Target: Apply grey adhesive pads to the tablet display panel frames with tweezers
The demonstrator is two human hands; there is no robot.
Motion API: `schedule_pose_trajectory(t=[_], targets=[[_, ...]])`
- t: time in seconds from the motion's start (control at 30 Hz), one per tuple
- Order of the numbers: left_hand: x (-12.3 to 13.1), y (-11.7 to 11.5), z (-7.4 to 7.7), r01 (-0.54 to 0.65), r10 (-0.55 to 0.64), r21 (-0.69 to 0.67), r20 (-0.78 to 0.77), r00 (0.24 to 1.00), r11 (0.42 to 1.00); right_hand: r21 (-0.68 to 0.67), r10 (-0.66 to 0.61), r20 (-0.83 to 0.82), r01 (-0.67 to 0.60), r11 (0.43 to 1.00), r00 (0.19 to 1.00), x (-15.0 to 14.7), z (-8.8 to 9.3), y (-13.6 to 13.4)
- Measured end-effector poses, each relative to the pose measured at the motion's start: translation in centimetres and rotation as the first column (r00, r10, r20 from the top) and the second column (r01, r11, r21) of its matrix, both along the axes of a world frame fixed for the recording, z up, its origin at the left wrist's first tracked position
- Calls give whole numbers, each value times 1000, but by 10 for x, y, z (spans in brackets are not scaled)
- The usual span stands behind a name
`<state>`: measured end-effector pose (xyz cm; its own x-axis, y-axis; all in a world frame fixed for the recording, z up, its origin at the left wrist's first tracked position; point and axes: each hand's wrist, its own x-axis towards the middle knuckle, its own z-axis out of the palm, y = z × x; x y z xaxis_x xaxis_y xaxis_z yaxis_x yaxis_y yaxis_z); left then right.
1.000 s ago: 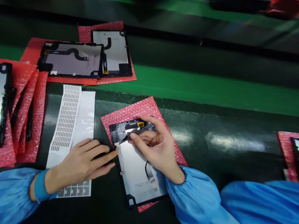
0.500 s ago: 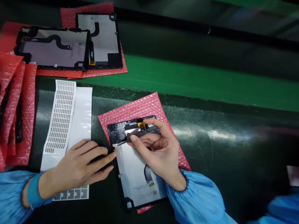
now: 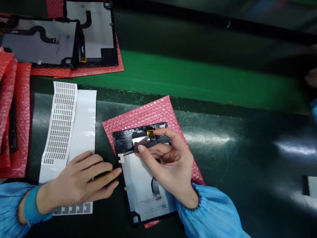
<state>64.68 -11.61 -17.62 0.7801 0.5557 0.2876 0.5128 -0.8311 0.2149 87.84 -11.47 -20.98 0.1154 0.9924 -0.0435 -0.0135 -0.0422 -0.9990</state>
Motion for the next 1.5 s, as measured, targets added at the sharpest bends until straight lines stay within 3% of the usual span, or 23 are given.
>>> schedule_pose_trajectory(t=[0.53, 1.03, 1.3, 1.5], targets=[[2, -1, 0, -2, 2, -29, 7, 1000, 1000, -3, 19, -20, -19, 1000, 1000, 3, -3, 3], [2, -3, 0, -114, 114, 8, -21, 993, 993, 10, 32, -13, -32, 999, 999, 4, -5, 3], [2, -2, -1, -101, 93, -42, -153, 984, 994, 52, 46, -5, -45, 998, 999, 3, -5, 3], [7, -8, -8, -143, 136, -58, -109, 985, 988, 54, -107, -38, 109, 993, 994, 5, -9, 4]])
